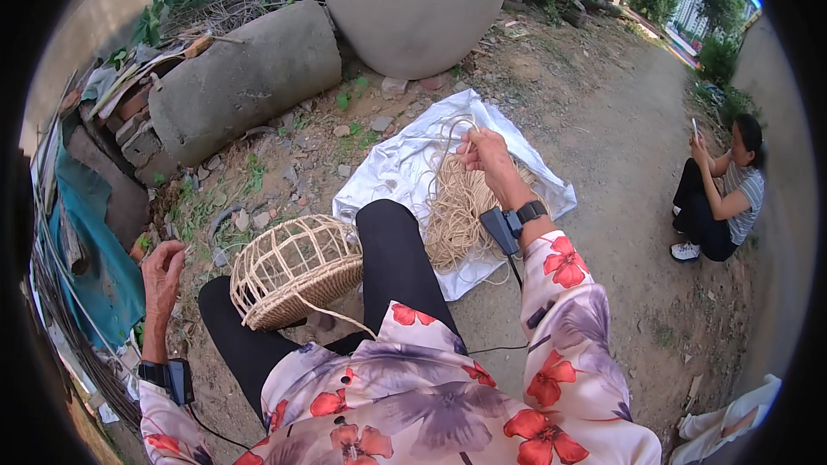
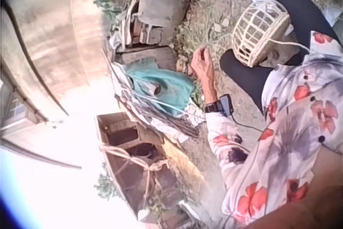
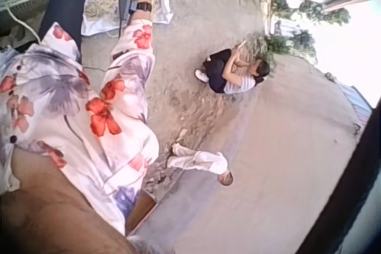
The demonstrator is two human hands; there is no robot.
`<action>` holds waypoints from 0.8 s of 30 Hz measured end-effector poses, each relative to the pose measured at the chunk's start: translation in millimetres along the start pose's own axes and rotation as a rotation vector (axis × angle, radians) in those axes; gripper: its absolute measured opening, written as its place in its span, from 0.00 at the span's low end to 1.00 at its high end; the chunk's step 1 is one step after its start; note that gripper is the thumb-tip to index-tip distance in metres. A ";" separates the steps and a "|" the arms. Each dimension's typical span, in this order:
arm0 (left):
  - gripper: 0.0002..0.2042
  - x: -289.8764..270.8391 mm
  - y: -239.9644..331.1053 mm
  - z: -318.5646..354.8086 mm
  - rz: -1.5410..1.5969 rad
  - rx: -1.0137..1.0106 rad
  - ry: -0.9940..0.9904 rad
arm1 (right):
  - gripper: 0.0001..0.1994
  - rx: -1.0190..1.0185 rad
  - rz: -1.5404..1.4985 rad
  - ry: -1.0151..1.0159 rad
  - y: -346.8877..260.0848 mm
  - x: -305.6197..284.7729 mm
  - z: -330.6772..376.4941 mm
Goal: The recorder is weaving a small basket using thin strips of bamboo or similar fiber.
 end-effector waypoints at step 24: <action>0.13 65.9 1.3 31.6 0.184 -0.326 -0.477 | 0.13 -0.153 -0.020 0.501 29.3 -90.7 -19.4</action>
Point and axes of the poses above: each hand's wrist, its own z-axis away from the middle knuckle, its own x-axis out of the palm, y = z × x, the point moved 4 cm from there along -z, towards the middle knuckle, and after that the axes turned 9 degrees about y, right-handed, at the moved point
